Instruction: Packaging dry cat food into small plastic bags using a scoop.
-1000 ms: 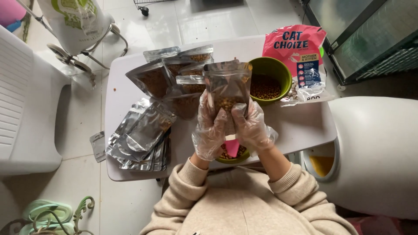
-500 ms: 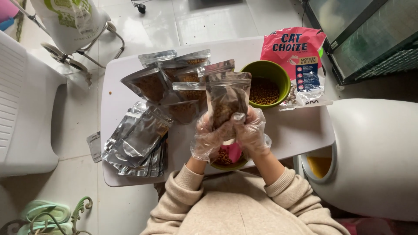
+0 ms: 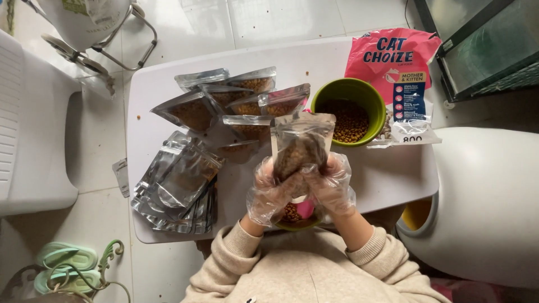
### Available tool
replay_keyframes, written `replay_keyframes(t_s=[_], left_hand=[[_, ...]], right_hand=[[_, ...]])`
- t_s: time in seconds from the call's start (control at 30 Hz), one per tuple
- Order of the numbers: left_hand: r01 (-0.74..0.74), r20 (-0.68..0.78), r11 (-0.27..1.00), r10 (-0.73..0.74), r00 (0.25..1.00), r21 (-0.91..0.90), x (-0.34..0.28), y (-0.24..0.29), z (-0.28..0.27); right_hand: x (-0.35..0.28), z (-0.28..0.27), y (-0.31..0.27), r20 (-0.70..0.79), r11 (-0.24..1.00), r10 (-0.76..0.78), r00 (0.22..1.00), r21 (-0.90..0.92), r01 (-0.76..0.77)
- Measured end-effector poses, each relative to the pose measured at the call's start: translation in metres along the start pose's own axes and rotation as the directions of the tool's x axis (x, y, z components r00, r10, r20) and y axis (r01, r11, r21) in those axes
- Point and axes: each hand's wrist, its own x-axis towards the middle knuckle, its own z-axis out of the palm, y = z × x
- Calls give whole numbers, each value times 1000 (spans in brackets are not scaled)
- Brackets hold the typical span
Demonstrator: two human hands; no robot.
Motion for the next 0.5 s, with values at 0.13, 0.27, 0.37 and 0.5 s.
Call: replay_keyframes(t_s=[0.13, 0.27, 0.37, 0.5], left_hand=[[7, -3, 999, -7, 1000, 47, 2, -2, -1], [-207, 22, 911, 214, 977, 357, 0, -26, 3], [-283, 21, 925, 287, 958, 253, 13, -20, 12], [-416, 53, 818, 432, 900, 397, -7, -37, 0]], right_hand=[[-7, 1, 0, -71, 995, 1, 997, -104, -9], [-11, -9, 5, -72, 981, 107, 992, -157, -117], [-18, -19, 9, -76, 968, 150, 986, -193, -162], [-7, -14, -3, -107, 954, 173, 979, -230, -194]])
